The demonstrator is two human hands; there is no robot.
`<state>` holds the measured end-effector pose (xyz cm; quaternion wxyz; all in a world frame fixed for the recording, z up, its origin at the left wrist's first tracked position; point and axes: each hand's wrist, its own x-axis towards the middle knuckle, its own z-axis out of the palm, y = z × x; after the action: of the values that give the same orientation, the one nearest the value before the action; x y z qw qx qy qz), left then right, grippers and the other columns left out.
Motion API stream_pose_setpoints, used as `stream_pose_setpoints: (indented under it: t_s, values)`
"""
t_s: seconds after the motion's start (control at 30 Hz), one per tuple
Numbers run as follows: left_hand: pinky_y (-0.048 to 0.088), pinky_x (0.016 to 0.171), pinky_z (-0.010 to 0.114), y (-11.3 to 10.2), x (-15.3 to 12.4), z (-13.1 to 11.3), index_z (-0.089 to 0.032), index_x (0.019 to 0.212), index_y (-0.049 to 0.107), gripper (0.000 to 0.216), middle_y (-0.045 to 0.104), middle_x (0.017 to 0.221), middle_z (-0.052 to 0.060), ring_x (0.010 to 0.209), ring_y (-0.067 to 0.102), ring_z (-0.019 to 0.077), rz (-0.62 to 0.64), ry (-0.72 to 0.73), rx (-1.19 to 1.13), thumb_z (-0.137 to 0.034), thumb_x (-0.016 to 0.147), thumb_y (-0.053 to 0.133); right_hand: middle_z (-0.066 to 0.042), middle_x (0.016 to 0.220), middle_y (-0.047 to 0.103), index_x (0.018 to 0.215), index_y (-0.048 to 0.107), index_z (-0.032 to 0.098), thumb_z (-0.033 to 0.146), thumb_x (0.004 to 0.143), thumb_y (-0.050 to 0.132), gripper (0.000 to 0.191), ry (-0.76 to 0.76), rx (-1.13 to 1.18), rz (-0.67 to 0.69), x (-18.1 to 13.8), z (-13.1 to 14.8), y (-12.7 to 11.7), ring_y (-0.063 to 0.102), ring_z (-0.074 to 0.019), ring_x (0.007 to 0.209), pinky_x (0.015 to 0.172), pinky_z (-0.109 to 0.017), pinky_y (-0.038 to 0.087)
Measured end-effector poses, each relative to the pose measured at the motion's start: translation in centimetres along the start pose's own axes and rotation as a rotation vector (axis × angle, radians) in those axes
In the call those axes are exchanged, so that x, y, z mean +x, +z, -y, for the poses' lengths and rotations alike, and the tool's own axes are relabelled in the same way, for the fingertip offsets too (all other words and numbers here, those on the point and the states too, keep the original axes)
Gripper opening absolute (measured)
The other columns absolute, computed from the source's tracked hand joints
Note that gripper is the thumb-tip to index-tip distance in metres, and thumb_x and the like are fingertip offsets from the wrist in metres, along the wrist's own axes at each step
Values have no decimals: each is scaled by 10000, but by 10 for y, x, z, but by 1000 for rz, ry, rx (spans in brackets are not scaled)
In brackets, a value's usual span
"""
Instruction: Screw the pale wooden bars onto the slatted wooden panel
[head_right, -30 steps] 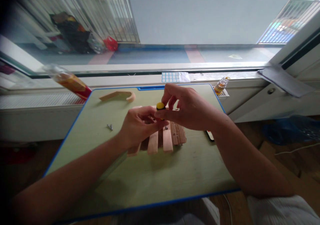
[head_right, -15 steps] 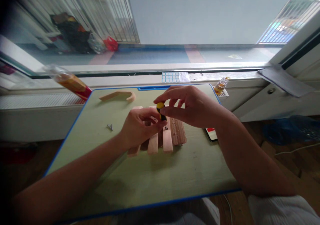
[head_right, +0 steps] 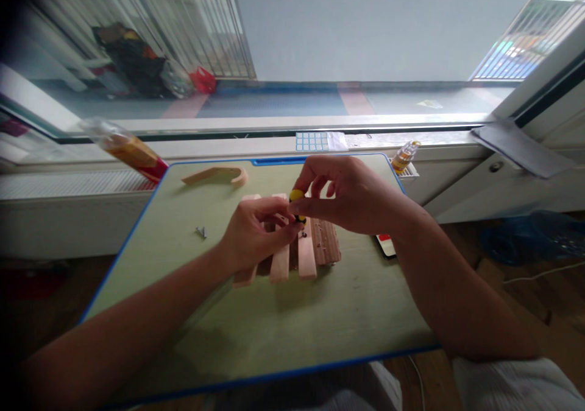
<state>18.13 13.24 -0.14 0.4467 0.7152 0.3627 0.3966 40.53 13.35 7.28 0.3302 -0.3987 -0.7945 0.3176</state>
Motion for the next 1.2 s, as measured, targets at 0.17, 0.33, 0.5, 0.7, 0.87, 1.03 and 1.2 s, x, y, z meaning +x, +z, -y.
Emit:
stream_pose_setpoints:
  t_s: [0.17, 0.33, 0.5, 0.7, 0.87, 1.03, 1.2]
  values:
    - [608, 650, 242, 0, 0, 0, -141, 898, 806, 161, 796, 791, 47, 669, 730, 141, -11, -25, -24, -250, 790, 855, -46, 937, 758, 874, 717, 193, 389, 830, 917, 283, 4, 10, -15, 0, -2, 2, 694, -180, 817, 728, -358, 561]
    - [574, 606, 233, 1, 0, 4, -146, 893, 806, 212, 769, 764, 33, 645, 686, 127, -15, -57, -36, -291, 775, 907, -43, 936, 758, 879, 694, 196, 380, 827, 917, 293, 20, -11, -31, 0, 0, 6, 679, -167, 782, 666, -333, 533]
    - [547, 598, 225, 2, -1, 4, -146, 878, 809, 215, 757, 752, 25, 644, 660, 118, -40, -65, -22, -302, 777, 918, -38, 923, 761, 883, 689, 198, 379, 829, 916, 295, 26, -26, -32, 0, 0, 7, 686, -167, 782, 697, -346, 548]
    - [532, 595, 219, 2, 0, -1, -134, 843, 795, 175, 774, 764, 37, 650, 664, 117, -31, -70, -48, -281, 809, 883, -34, 899, 763, 880, 706, 198, 407, 805, 935, 319, 28, -14, -45, 2, -5, 5, 689, -170, 779, 697, -348, 560]
    - [571, 630, 223, 2, 0, -1, -142, 848, 803, 122, 797, 789, 39, 658, 693, 118, -15, -35, -49, -250, 823, 853, -51, 955, 792, 1023, 808, 188, 442, 882, 867, 297, 22, -11, -13, 2, -2, -1, 703, -161, 788, 707, -339, 584]
    - [583, 637, 240, 2, 1, 1, -134, 842, 801, 115, 793, 809, 53, 671, 691, 129, -5, -27, -23, -236, 801, 834, -77, 1106, 819, 1186, 834, 192, 390, 951, 797, 309, -60, -3, 90, 1, 1, -7, 740, -165, 853, 723, -322, 595]
    - [559, 608, 227, 1, 1, 0, -133, 825, 795, 92, 760, 750, 35, 649, 654, 118, 18, 18, -4, -224, 809, 794, -74, 1056, 823, 1085, 840, 184, 438, 949, 806, 291, -62, -20, 99, 1, 1, -6, 723, -159, 818, 721, -330, 585]
